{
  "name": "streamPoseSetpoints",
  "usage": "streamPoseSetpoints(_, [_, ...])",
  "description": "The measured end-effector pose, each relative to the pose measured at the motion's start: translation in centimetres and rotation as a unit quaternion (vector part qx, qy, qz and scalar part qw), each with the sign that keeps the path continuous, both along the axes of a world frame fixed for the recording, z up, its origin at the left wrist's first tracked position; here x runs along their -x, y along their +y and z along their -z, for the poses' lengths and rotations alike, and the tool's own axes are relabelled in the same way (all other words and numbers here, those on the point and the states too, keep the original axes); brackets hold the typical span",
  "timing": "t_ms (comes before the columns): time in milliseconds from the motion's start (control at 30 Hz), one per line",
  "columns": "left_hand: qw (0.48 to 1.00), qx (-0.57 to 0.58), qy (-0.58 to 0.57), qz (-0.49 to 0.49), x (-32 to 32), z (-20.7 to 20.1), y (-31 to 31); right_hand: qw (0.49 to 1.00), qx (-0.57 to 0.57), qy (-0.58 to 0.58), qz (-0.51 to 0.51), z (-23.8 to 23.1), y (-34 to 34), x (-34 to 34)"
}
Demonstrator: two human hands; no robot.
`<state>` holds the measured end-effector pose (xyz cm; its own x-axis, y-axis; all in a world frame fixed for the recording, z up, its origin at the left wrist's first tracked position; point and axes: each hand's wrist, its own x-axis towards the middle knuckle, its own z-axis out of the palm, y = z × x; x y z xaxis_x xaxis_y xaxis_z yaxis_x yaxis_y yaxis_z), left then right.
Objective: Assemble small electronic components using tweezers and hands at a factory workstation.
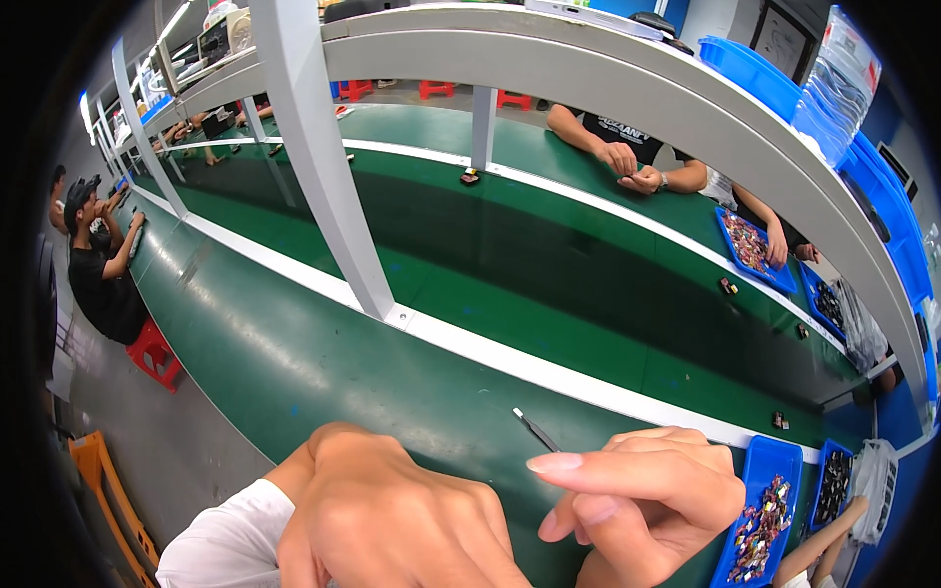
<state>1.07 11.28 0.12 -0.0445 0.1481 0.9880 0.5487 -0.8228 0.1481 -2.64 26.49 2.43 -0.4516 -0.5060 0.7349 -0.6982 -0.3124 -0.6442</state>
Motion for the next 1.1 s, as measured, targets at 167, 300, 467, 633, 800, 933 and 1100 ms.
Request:
streamPoseSetpoints(167, [0.997, 0.053, -0.048, 0.015, -0.5, -0.7, -2.2, 0.999, -0.035, -0.011, -0.014, -0.7, 0.3, 0.1])
streamPoseSetpoints(300, [0.999, 0.01, -0.023, 0.046, 0.2, -0.2, 0.4, 0.999, -0.035, 0.009, -0.005, -0.3, 0.1, 0.0])
streamPoseSetpoints(467, [0.998, 0.014, -0.053, 0.03, -0.4, -0.1, 0.2, 0.992, -0.038, -0.107, 0.059, -1.0, -0.4, -1.0])
streamPoseSetpoints(633, [0.997, 0.017, -0.077, 0.026, -0.8, 0.2, 0.2, 0.99, -0.055, -0.118, 0.054, -1.4, -0.4, -1.2])
streamPoseSetpoints(800, [0.991, 0.001, -0.097, 0.091, -1.1, 0.3, 1.0, 0.993, -0.02, -0.106, 0.052, -0.4, -0.5, -1.4])
streamPoseSetpoints(933, [0.945, 0.21, -0.208, 0.137, -3.3, 0.5, -1.7, 0.997, -0.009, -0.07, 0.017, 0.1, -0.8, -0.8])
streamPoseSetpoints(1100, [0.737, 0.374, -0.487, -0.283, -9.6, -7.7, -1.7, 0.998, -0.004, -0.058, 0.007, -0.1, -0.7, -0.9])
